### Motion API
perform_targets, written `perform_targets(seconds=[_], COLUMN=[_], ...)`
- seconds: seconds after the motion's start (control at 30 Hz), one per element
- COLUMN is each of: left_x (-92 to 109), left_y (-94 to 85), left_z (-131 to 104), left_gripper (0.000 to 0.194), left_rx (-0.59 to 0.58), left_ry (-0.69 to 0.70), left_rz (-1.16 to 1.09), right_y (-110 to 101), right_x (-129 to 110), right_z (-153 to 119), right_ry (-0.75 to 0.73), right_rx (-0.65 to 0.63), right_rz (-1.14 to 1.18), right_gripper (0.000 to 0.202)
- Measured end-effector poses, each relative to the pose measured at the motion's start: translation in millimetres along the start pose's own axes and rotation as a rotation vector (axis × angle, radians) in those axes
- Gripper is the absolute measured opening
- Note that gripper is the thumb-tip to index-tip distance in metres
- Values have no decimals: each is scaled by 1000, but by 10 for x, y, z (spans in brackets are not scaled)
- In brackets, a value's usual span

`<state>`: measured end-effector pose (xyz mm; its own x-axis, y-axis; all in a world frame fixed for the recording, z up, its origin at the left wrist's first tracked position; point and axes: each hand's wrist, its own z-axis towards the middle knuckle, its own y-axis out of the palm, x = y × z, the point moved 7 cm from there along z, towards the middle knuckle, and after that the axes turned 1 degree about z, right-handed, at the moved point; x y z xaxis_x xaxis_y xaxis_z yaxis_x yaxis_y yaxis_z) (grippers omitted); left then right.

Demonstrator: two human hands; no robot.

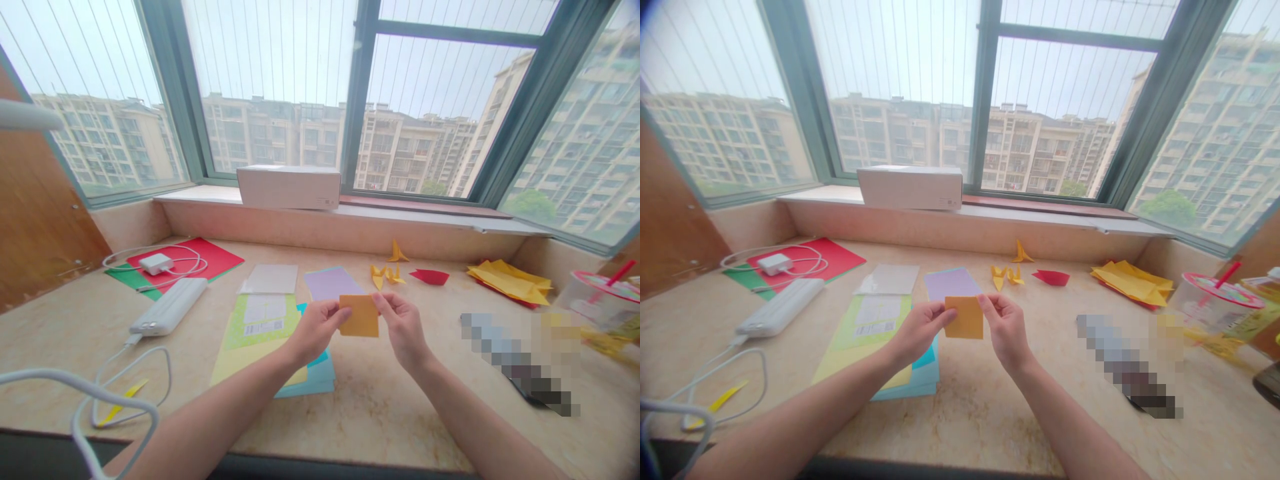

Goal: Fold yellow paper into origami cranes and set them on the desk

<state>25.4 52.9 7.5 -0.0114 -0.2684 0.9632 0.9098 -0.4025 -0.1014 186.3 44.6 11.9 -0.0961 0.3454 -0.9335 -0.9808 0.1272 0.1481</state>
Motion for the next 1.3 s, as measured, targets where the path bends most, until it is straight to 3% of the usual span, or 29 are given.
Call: perform_targets(seconds=[0.17,0.3,0.37,0.6,0.87,1.13,1.3], left_x=[-115,-123,-111,-170,-193,-161,-116], left_y=[-123,-78,-41,139,-27,-39,-58], left_z=[39,35,25,-43,11,8,-17], left_gripper=[36,36,36,48,49,46,50], left_rx=[33,-37,-60,-213,-27,-5,19], left_ry=[-67,-56,-47,-135,-194,-173,-109], left_rz=[35,65,71,-5,-145,-132,9], right_y=[-221,-49,27,-6,130,133,122], right_x=[-30,18,48,131,102,32,45], right_z=[101,73,32,37,-24,-34,-39], right_ry=[-40,61,115,160,157,106,112], right_rx=[86,-175,-224,-99,-322,-276,-295], right_rz=[-91,-170,-139,-48,-145,-204,-227], right_gripper=[39,49,49,42,45,38,36])
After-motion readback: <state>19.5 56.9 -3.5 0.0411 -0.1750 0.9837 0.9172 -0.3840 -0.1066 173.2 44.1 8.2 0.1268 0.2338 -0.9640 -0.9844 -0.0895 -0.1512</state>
